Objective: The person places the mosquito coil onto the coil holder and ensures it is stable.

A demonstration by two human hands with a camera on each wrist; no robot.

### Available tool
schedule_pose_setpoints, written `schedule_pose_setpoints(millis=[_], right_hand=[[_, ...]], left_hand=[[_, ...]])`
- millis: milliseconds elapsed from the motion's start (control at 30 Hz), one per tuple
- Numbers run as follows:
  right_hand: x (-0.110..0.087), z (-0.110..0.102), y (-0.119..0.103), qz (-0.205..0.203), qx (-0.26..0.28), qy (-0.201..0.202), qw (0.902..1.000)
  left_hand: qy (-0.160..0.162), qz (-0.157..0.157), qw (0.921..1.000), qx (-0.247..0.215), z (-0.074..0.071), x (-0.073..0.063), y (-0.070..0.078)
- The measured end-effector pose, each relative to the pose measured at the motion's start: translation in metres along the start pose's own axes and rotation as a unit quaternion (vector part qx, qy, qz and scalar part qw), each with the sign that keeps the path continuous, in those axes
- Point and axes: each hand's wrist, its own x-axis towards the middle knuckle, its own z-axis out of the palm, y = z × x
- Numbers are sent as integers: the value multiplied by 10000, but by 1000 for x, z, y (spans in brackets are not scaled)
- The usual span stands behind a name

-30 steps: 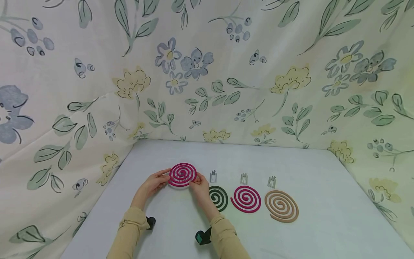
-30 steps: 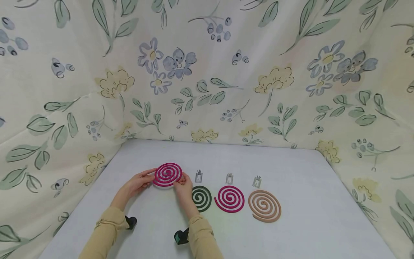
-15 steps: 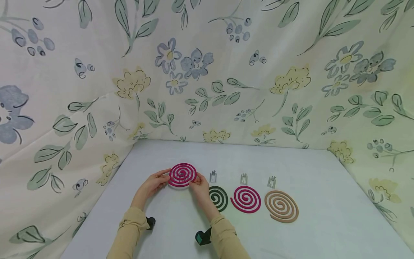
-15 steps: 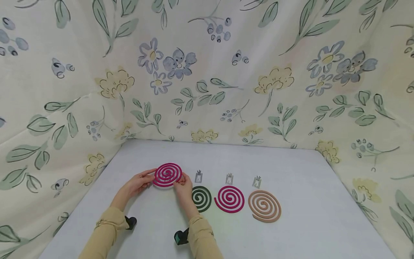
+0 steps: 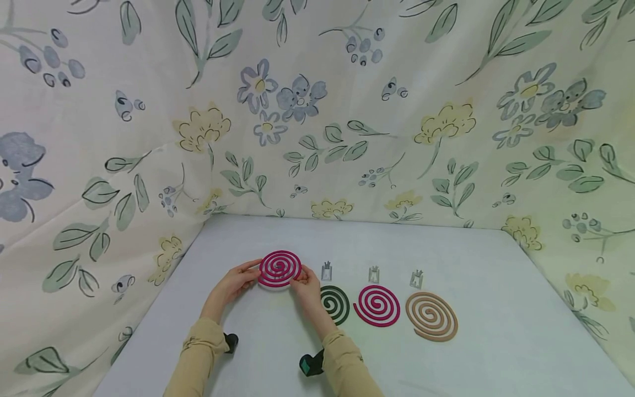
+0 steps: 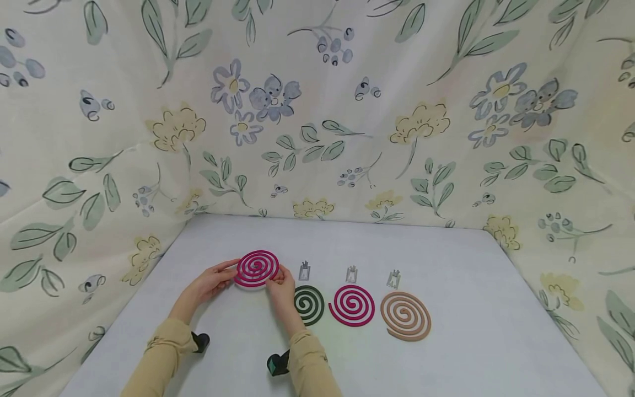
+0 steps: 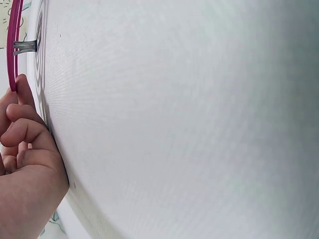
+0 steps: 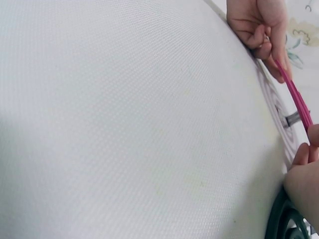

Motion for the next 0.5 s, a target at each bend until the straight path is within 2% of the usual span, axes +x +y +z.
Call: schedule_pose_setpoints(millis=[500], right_hand=[[-1, 0, -1, 40, 95, -19, 9999]], left_hand=[[-63, 8, 10000, -21, 2, -2, 1]])
